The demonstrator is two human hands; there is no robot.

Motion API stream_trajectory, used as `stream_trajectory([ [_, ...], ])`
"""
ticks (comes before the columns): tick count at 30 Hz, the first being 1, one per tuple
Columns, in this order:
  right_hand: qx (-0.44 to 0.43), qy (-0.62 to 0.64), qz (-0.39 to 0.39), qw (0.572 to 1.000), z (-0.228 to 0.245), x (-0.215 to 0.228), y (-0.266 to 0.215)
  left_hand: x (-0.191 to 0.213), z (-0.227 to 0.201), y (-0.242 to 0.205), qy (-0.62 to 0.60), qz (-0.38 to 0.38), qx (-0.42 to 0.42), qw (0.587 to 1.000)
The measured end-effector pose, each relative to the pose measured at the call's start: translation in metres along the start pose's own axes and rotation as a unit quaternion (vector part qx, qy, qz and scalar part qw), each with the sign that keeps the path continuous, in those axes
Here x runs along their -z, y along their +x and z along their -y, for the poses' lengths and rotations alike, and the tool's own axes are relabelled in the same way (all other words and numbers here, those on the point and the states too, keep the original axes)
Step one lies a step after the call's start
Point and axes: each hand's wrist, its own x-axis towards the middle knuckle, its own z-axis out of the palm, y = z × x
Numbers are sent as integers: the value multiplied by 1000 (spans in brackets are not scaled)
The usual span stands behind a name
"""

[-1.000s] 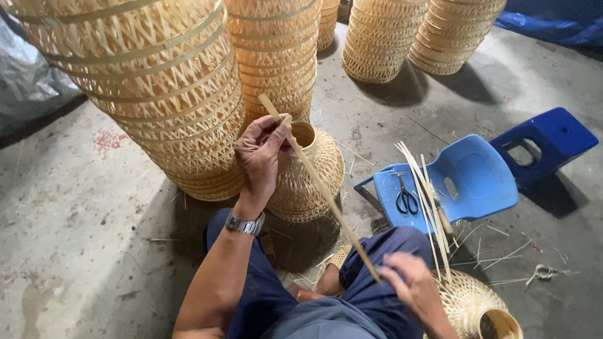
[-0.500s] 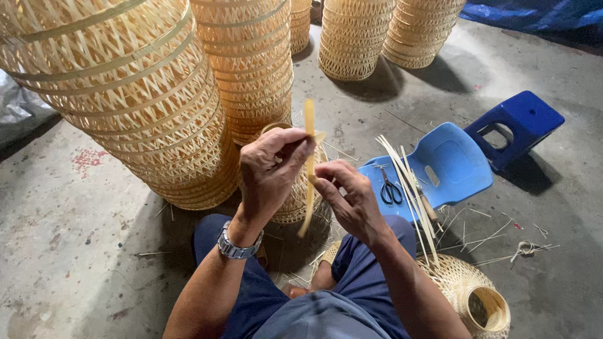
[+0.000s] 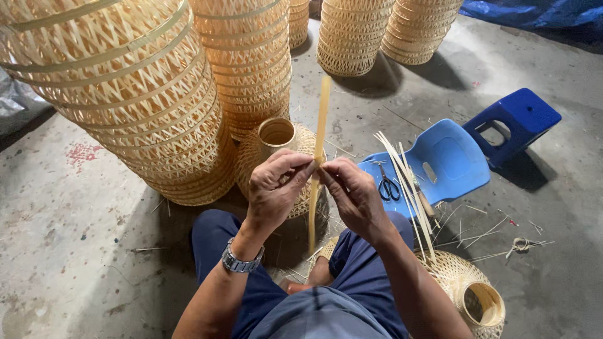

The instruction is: The person weaves bamboo strips into the necks and bodies of several woven bamboo baskets, using scissors to trim excess strips and handling multiple long, thin bamboo fibers.

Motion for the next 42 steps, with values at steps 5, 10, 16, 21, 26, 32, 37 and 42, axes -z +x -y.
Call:
stream_trajectory([
  [5,64,-96,-12,993,8,4,3,-1,-6,4,-6,2,-23,1000],
  [10,63,-110,7,992,8,11,6,7,-8,6,24,18,16,999],
  [16,43,-103,20,994,4,14,5,10,-2,4,-60,56,62,995],
  [21,39,-99,30,994,4,15,4,3,5,4,-74,51,65,994],
  [26,62,-89,44,993,6,14,1,-2,6,3,-85,29,54,994],
  [32,60,-77,48,994,8,14,2,-2,5,4,-30,26,12,999],
  [37,60,-90,46,993,12,13,3,-2,0,5,-15,19,-13,1000],
  [42,68,-113,32,991,9,10,1,-6,-5,5,33,6,-42,999],
])
